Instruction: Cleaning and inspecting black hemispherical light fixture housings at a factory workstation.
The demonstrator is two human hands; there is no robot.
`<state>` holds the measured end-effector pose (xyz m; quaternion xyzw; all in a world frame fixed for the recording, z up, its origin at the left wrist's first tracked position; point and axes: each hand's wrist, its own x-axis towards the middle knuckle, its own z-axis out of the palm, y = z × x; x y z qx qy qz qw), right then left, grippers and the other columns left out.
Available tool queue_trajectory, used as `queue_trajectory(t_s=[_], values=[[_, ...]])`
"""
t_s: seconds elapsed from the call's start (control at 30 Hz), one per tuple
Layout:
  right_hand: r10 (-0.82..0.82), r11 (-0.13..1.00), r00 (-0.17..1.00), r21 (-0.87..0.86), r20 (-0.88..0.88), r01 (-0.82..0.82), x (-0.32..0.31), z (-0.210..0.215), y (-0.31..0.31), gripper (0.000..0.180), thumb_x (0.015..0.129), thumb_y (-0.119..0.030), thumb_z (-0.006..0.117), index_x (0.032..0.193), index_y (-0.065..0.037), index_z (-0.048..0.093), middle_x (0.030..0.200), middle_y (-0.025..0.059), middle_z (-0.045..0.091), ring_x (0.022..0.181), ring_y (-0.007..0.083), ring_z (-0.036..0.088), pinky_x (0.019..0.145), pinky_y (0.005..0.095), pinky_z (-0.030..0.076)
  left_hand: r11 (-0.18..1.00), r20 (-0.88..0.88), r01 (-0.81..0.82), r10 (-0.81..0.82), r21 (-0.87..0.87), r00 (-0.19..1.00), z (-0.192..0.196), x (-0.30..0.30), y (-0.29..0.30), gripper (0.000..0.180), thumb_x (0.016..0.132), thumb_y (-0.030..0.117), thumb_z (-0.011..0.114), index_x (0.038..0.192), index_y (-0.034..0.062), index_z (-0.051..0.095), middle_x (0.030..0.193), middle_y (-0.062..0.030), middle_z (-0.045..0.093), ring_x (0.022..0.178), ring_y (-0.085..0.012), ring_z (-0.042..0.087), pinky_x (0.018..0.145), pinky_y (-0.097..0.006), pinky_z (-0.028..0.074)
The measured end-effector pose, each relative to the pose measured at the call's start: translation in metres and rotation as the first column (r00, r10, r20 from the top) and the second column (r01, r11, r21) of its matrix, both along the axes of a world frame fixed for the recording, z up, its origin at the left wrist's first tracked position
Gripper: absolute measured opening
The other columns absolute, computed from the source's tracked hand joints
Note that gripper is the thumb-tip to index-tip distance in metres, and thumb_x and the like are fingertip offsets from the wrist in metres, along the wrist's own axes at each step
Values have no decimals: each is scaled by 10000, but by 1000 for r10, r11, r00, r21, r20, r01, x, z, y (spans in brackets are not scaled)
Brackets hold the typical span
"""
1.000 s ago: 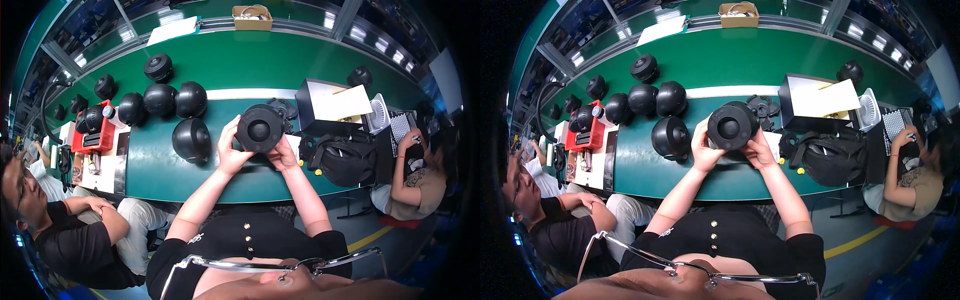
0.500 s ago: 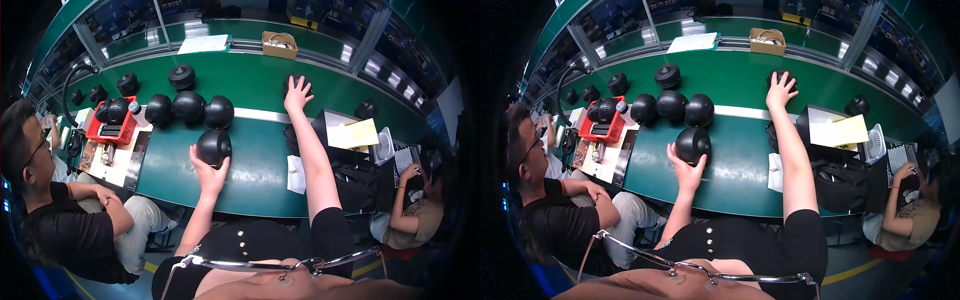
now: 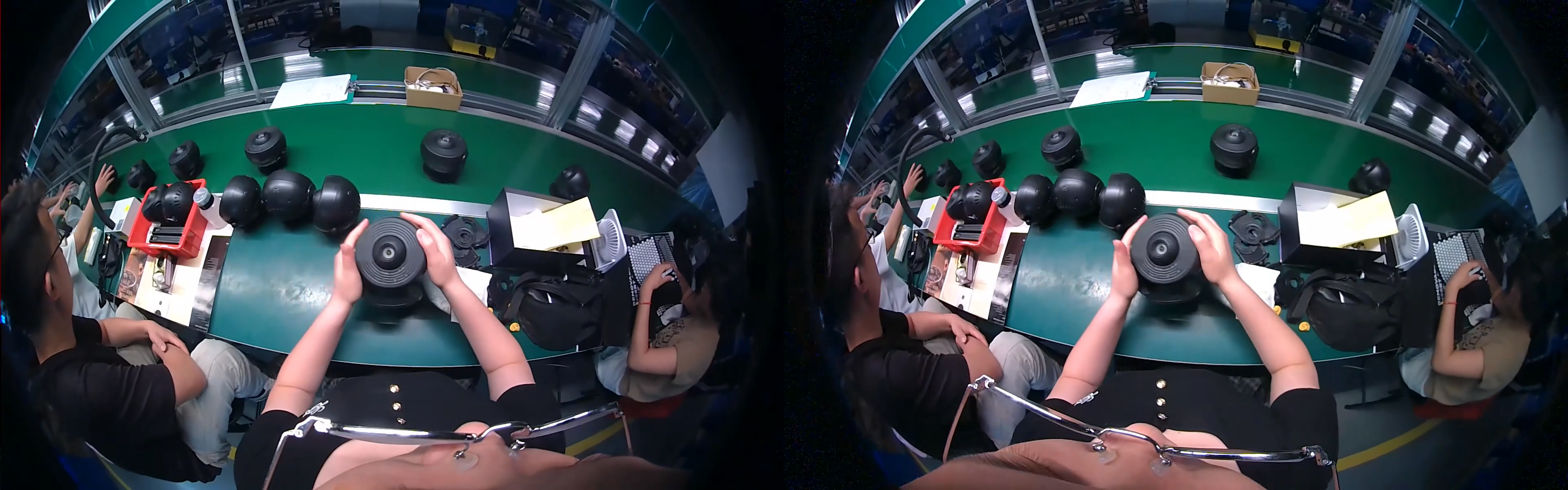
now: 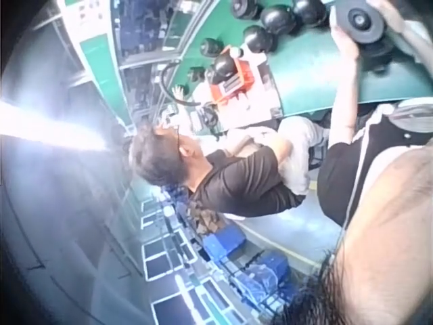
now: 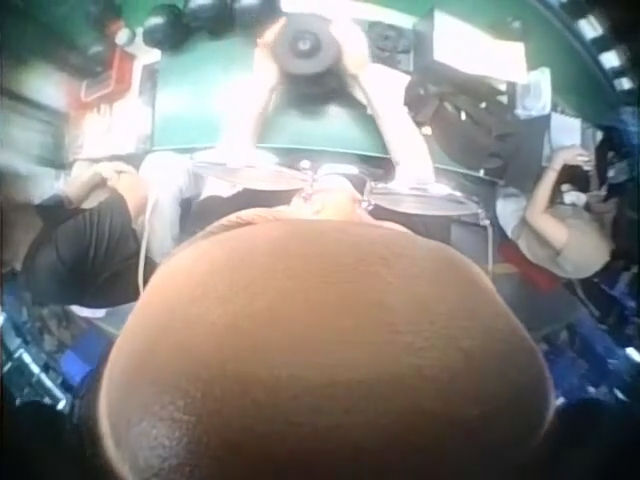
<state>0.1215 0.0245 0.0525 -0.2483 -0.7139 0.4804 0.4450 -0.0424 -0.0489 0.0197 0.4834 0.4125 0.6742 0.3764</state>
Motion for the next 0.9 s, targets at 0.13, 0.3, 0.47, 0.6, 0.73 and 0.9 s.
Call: queue_trajectory(t_s=[0.13,0.3,0.47,0.6,0.73,0.9], values=[[-181,732,938,-677,-296,-73,9,-24,-5,355,931,-275,401,1068,5,571,1022,89,619,942,156,573,847,275,431,971,-369,-142,206,195,906,12,16,-1,960,683,740,530,1211,-58,455,1089,-207,580,1013,-273,580,858,-330,440],[-7,680,998,-732,62,50,35,-9,-6,546,933,-488,372,1101,-14,582,981,90,630,795,130,603,724,265,488,999,-215,-39,41,12,976,15,8,0,782,617,440,772,1190,-18,501,1030,-122,587,966,-189,565,843,-303,442],[-116,952,990,-294,-78,88,43,-4,-29,107,751,-15,687,835,8,625,812,49,638,748,87,592,709,229,481,999,-6,-4,4,-41,1000,0,-5,7,733,764,590,555,1168,-21,521,1028,-110,573,958,-180,542,869,-290,410],[-236,956,971,-192,-41,224,36,8,-40,128,715,-45,705,801,7,625,728,26,632,669,74,586,658,215,481,999,37,17,-15,-34,999,-2,-1,7,824,738,661,529,1165,-44,518,1058,-140,574,965,-204,551,868,-306,421],[-354,917,934,-214,-53,336,69,41,-46,135,661,12,709,768,14,627,720,26,631,653,80,591,638,212,483,1000,202,16,-12,-19,979,-4,-18,0,858,732,672,520,1183,-58,495,1095,-167,560,1001,-240,563,891,-345,438],[-415,909,888,-134,-197,395,106,55,-52,144,671,87,668,794,29,620,761,53,622,677,100,599,634,217,490,999,252,32,-31,0,967,0,-34,-3,836,778,645,476,1202,-76,460,1117,-198,554,1007,-264,570,895,-358,446]])
